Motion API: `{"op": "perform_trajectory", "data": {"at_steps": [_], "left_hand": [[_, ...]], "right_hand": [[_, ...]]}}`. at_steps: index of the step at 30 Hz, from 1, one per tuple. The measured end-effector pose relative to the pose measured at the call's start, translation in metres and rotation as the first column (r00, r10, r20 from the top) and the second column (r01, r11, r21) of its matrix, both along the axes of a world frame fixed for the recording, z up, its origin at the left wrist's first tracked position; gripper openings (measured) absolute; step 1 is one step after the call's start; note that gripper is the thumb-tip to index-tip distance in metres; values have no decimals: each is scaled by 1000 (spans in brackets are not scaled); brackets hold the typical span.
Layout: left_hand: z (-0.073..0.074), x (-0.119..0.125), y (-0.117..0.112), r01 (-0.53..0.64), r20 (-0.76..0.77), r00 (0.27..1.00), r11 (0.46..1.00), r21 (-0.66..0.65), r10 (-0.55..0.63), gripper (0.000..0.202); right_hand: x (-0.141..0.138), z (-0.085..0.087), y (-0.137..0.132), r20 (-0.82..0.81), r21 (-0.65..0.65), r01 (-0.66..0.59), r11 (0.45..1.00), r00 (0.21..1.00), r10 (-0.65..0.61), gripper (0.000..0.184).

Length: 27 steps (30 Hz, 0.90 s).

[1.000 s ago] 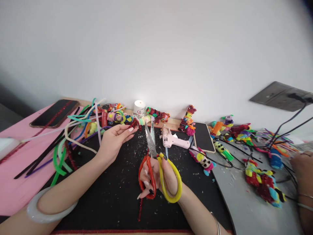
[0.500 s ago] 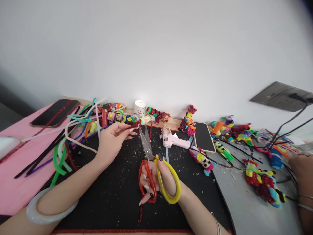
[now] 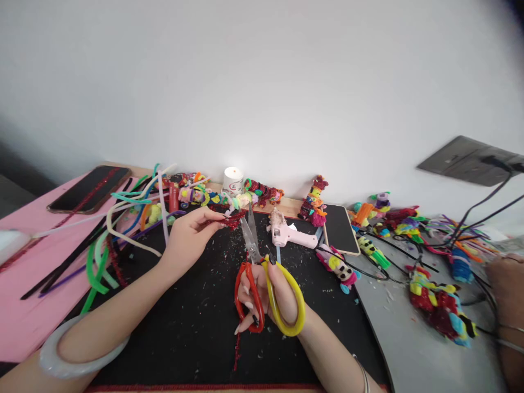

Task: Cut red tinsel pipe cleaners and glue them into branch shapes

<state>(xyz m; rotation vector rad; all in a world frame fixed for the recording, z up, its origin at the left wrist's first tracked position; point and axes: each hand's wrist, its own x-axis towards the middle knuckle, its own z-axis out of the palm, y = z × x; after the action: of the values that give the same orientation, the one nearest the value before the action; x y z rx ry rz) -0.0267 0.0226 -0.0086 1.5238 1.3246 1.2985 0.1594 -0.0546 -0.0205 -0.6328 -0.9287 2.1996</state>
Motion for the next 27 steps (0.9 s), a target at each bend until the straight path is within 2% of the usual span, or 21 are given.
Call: {"op": "perform_trajectory", "data": {"at_steps": [13, 22, 27], "left_hand": [[1, -5, 0, 13, -141, 990, 994, 106, 2, 8], [2, -8, -1, 24, -298, 953, 966, 257, 56, 11], [1, -7, -2, 26, -304, 951, 960, 277, 62, 10]], "right_hand": [[-1, 8, -2, 95, 41, 90, 995, 991, -93, 59], [-4, 2, -2, 182, -29, 143, 989, 974, -136, 65], [-5, -1, -3, 224, -18, 169, 985, 961, -161, 66]]}}
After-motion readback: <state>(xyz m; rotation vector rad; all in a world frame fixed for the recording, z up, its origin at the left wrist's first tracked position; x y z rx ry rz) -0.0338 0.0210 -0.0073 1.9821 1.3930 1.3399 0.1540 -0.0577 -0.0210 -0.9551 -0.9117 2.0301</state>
